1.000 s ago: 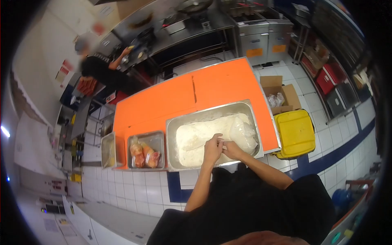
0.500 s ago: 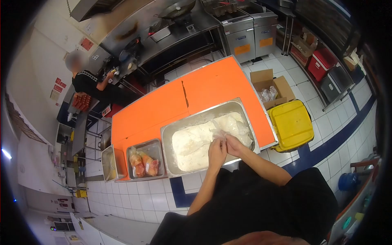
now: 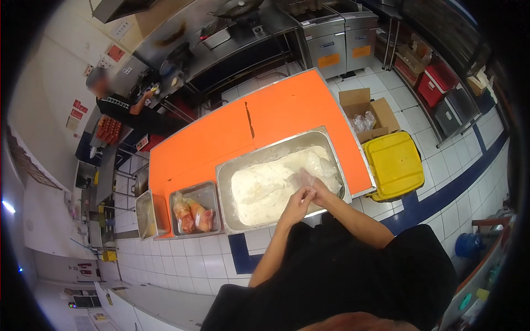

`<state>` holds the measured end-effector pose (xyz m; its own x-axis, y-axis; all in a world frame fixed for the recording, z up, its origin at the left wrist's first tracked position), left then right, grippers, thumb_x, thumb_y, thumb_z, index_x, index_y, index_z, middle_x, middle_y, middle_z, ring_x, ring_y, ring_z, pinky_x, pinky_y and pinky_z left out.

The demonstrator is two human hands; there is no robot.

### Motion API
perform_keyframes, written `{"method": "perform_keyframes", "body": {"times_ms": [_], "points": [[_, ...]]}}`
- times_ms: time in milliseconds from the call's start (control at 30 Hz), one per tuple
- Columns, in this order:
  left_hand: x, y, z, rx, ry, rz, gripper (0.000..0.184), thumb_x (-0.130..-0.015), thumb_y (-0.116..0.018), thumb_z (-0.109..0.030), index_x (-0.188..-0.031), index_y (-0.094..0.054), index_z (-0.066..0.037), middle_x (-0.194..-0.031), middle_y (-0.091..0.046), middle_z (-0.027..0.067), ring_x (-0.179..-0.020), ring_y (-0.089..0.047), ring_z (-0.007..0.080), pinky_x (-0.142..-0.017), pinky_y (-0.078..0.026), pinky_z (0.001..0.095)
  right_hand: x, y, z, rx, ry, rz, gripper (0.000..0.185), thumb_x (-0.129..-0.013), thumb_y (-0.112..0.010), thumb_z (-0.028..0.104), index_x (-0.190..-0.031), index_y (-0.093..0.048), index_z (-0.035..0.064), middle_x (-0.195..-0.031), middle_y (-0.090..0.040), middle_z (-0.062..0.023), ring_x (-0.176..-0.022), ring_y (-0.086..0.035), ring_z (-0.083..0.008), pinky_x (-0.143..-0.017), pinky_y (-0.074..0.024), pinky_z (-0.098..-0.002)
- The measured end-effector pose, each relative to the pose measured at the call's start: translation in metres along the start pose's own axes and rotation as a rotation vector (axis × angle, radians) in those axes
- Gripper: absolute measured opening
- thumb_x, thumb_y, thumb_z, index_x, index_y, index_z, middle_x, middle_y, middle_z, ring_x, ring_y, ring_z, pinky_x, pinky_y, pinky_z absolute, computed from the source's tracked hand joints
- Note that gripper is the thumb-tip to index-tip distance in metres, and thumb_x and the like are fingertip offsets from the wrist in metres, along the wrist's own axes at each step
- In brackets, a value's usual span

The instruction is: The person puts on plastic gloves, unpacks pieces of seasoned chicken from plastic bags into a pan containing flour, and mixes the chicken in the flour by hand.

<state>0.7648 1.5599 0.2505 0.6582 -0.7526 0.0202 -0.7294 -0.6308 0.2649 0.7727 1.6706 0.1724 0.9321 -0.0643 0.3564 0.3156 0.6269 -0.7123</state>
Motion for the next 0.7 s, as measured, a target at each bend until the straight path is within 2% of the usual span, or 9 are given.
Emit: {"method": "perform_keyframes", "body": {"times_ms": [33, 100, 133, 200, 333, 400, 533, 600, 700], "points": [[-0.001, -0.002, -0.007, -0.001, 0.000, -0.004, 0.025, -0.105, -0.062, -0.023, -0.113, -0.065, 0.000, -0.098, -0.072, 0.0114, -0.087, -0.065, 0.0185, -0.077, -0.051, 0.0332, 0.004, -0.008, 0.007, 0.020, -0.009, 0.011, 0.053, -0.108, -0.049, 0.050, -0.143, -0.053, 0.0091, -0.129, -0.063, -0.0091, -0.103, -0.062, -0.0204, -0.086, -0.0552, -0.0370], [0.000, -0.006, -0.018, -0.036, 0.069, -0.071, 0.023, -0.105, -0.061, -0.021, -0.112, -0.065, 0.000, -0.097, -0.071, 0.0099, -0.086, -0.065, 0.0181, -0.075, -0.052, 0.0327, 0.018, -0.022, 0.018, -0.167, -0.167, 0.001, 0.070, -0.105, -0.044, 0.065, -0.151, -0.049, 0.0121, -0.143, -0.059, -0.0087, -0.106, -0.061, -0.0203, -0.094, -0.0517, -0.0385], [-0.003, -0.007, -0.021, -0.037, 0.064, -0.075, 0.023, -0.105, -0.061, -0.021, -0.112, -0.065, 0.000, -0.097, -0.071, 0.0099, -0.086, -0.065, 0.0181, -0.075, -0.052, 0.0327, 0.014, -0.021, 0.020, -0.163, -0.165, 0.005, 0.070, -0.105, -0.044, 0.065, -0.151, -0.049, 0.0121, -0.143, -0.059, -0.0087, -0.106, -0.061, -0.0203, -0.094, -0.0517, -0.0385], [-0.003, -0.004, -0.025, -0.128, 0.019, -0.254, 0.020, -0.104, -0.061, -0.019, -0.110, -0.066, -0.001, -0.095, -0.070, 0.0097, -0.083, -0.065, 0.0200, -0.073, -0.052, 0.0324, 0.011, -0.022, 0.020, -0.067, -0.149, 0.100, 0.080, -0.103, -0.037, 0.072, -0.158, -0.041, 0.0139, -0.156, -0.050, -0.0085, -0.113, -0.059, -0.0219, -0.103, -0.0468, -0.0389], [-0.002, 0.001, -0.020, -0.258, -0.042, -0.203, 0.019, -0.103, -0.060, -0.018, -0.109, -0.065, -0.001, -0.094, -0.068, 0.0131, -0.082, -0.065, 0.0249, -0.071, -0.051, 0.0346, 0.009, -0.019, 0.017, -0.092, -0.146, 0.128, 0.078, -0.103, -0.039, 0.070, -0.161, -0.038, 0.0181, -0.157, -0.048, -0.0095, -0.119, -0.058, -0.0238, -0.105, -0.0457, -0.0386], [-0.001, 0.001, -0.015, -0.271, -0.037, -0.163, 0.020, -0.104, -0.060, -0.019, -0.110, -0.063, -0.001, -0.096, -0.068, 0.0174, -0.084, -0.067, 0.0295, -0.070, -0.051, 0.0370, 0.009, -0.019, 0.017, -0.117, -0.169, 0.172, 0.077, -0.103, -0.039, 0.070, -0.163, -0.033, 0.0220, -0.161, -0.043, -0.0094, -0.126, -0.055, -0.0242, -0.106, -0.0452, -0.0398], [0.004, -0.004, -0.019, -0.174, 0.004, -0.098, 0.020, -0.104, -0.059, -0.021, -0.110, -0.062, -0.001, -0.096, -0.067, 0.0187, -0.085, -0.066, 0.0307, -0.071, -0.050, 0.0394, 0.014, -0.021, 0.020, -0.130, -0.141, 0.144, 0.077, -0.103, -0.041, 0.068, -0.165, -0.027, 0.0235, -0.166, -0.034, -0.0090, -0.132, -0.051, -0.0252, -0.105, -0.0467, -0.0413], [0.007, -0.006, -0.024, -0.154, 0.003, -0.089, 0.021, -0.104, -0.059, -0.022, -0.109, -0.062, -0.001, -0.095, -0.067, 0.0179, -0.085, -0.065, 0.0302, -0.072, -0.050, 0.0397, 0.016, -0.021, 0.023, -0.089, -0.053, 0.054, 0.078, -0.104, -0.044, 0.065, -0.166, -0.024, 0.0226, -0.168, -0.029, -0.0084, -0.138, -0.045, -0.0268, -0.107, -0.0470, -0.0439], [0.006, -0.009, -0.017, -0.088, 0.019, -0.055, 0.021, -0.104, -0.059, -0.022, -0.108, -0.061, -0.002, -0.095, -0.067, 0.0183, -0.086, -0.065, 0.0307, -0.075, -0.050, 0.0398, 0.002, -0.005, 0.008, -0.062, 0.061, 0.019, 0.075, -0.105, -0.046, 0.060, -0.166, -0.024, 0.0222, -0.167, -0.030, -0.0082, -0.145, -0.040, -0.0272, -0.110, -0.0465, -0.0465]]}}
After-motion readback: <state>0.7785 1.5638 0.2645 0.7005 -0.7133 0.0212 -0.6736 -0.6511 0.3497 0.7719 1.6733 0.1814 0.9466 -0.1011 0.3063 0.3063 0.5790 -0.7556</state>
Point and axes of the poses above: each hand's wrist, its own x-axis away from the middle knuckle, its own y-axis out of the back of the hand, z = x × y, the point moved 4 cm from there along -x, towards the middle knuckle
